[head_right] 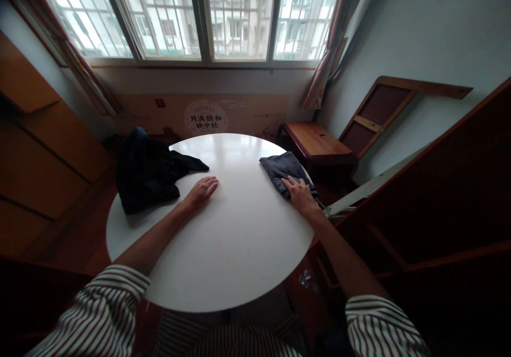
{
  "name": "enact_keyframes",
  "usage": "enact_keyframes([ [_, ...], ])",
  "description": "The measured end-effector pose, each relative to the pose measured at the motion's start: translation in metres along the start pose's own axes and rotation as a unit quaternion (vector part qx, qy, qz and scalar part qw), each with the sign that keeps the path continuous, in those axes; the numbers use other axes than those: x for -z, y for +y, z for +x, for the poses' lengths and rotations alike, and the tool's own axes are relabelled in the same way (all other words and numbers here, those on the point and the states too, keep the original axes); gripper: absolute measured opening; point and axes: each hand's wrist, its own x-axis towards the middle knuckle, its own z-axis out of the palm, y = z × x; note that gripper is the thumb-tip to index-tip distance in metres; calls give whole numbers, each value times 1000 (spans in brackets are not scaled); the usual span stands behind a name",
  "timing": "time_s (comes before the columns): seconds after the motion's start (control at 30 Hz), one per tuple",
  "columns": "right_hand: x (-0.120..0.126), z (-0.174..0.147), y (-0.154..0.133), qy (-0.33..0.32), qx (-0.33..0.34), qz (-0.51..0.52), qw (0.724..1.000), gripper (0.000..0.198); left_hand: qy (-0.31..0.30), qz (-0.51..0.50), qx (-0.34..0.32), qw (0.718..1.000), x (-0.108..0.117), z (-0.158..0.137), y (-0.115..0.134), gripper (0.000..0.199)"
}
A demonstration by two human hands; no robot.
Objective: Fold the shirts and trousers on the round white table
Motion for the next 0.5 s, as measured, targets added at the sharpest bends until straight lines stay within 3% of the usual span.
enact_keyframes([
  [0.1, 4, 0, -13, -12, -56, -4, 998, 64, -8, 6, -2, 1000, 2, 0, 4, 40],
  [0.37, 14, -22, -28, -93, -83, -52, 991, 72, -24, 42, -43, 998, 3, 0, 9, 37],
  [0.5, 23, -13, -39, -66, -26, 2, 997, 62, -26, 57, -35, 997, 2, -1, 15, 39],
])
